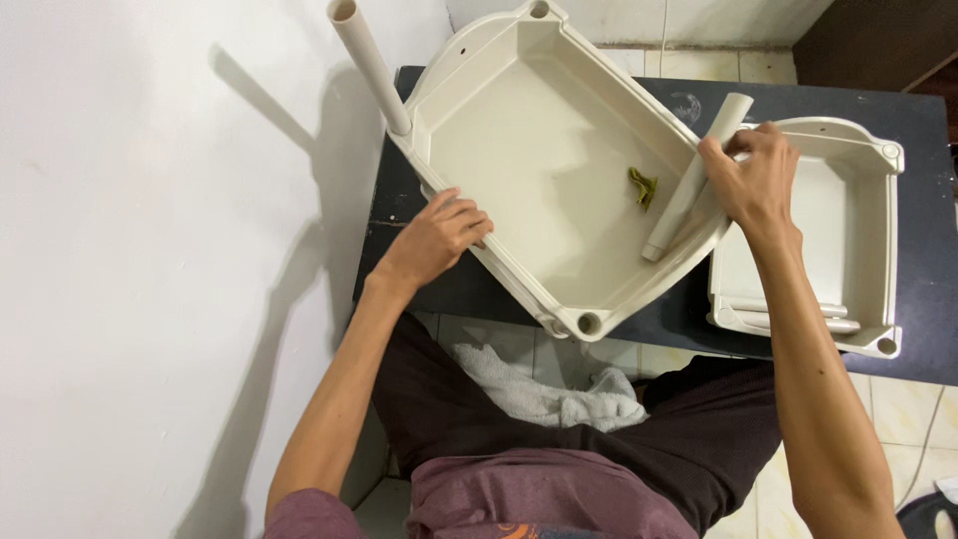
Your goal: The person sits on the floor and assembles a white plastic stool. They use a small green cloth to wipe the cylindrical legs before inserting them into the base. The person handles the legs and base one at a time, repeatedly wiping and inserting the parts.
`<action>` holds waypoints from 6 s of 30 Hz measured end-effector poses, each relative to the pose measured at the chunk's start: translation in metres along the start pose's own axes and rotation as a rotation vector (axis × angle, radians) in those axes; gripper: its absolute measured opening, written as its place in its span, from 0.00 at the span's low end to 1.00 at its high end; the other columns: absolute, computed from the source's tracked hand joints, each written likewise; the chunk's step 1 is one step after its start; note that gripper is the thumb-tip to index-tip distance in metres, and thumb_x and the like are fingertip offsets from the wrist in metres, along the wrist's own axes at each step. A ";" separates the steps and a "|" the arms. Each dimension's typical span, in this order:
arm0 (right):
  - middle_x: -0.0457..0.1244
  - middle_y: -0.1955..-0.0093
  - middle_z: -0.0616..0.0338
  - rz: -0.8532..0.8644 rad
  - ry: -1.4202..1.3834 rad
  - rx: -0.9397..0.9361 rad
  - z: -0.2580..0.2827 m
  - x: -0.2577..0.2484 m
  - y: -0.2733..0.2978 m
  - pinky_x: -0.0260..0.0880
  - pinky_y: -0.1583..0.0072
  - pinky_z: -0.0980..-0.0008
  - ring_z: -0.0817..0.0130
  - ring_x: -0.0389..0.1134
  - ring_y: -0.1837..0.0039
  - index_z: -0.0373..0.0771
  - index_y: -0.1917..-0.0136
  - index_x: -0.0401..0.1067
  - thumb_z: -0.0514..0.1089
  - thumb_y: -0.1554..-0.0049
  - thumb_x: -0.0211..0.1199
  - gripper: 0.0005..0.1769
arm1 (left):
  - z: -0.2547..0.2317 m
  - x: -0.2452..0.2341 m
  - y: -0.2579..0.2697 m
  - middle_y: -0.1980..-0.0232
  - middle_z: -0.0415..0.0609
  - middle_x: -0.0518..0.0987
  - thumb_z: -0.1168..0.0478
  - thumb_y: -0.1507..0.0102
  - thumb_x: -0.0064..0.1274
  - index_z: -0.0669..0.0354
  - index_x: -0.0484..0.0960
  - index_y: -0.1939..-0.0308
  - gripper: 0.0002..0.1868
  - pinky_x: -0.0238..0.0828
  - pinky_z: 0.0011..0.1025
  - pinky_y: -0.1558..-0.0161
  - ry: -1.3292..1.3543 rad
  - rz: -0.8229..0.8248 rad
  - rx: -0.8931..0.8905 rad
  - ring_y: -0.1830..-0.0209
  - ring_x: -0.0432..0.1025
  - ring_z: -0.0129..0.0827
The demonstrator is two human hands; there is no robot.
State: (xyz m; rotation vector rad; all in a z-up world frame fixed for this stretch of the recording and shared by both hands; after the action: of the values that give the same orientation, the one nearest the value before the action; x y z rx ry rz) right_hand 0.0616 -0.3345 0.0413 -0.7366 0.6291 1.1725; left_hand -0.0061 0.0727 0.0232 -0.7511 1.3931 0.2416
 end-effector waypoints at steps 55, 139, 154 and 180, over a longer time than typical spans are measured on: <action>0.61 0.61 0.59 0.565 -0.930 -0.461 0.227 0.116 0.115 0.65 0.52 0.69 0.71 0.62 0.57 0.39 0.55 0.64 0.52 0.37 0.47 0.15 | 0.063 0.111 -0.059 0.40 0.57 0.82 0.51 0.24 0.36 0.55 0.60 0.20 0.28 0.75 0.32 0.44 1.292 -0.491 -0.783 0.46 0.77 0.33; 0.59 0.75 0.68 0.144 -0.929 -0.054 0.250 0.123 0.118 0.56 0.70 0.77 0.81 0.60 0.73 0.40 0.71 0.66 0.42 0.38 0.63 0.20 | 0.068 0.099 -0.059 0.70 0.46 0.79 0.43 0.29 0.37 0.49 0.63 0.23 0.32 0.71 0.30 0.67 1.047 -0.385 -0.894 0.72 0.71 0.27; 0.57 0.76 0.66 0.616 -0.902 -0.266 0.245 0.126 0.097 0.55 0.71 0.75 0.79 0.57 0.74 0.40 0.67 0.65 0.36 0.45 0.62 0.10 | 0.068 0.102 -0.060 0.72 0.43 0.79 0.44 0.30 0.36 0.50 0.64 0.24 0.32 0.70 0.29 0.69 1.094 -0.377 -0.944 0.74 0.71 0.25; 0.55 0.76 0.66 0.680 -0.931 -0.254 0.248 0.125 0.097 0.51 0.70 0.75 0.79 0.54 0.74 0.39 0.70 0.63 0.35 0.44 0.61 0.14 | 0.067 0.110 -0.060 0.63 0.52 0.83 0.47 0.28 0.37 0.47 0.64 0.23 0.30 0.73 0.31 0.64 1.160 -0.418 -0.919 0.68 0.74 0.30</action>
State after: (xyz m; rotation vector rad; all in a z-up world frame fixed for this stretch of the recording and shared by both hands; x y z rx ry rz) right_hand 0.0169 -0.0464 0.0801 -0.0949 -0.0904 2.0510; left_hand 0.1032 0.0385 -0.0607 -2.1456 2.1443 0.0887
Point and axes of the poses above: each hand's wrist, its own y-axis away from the middle knuckle, its own x-axis out of the palm, z = x × y, the point moved 5 cm from there along -y, towards the middle knuckle
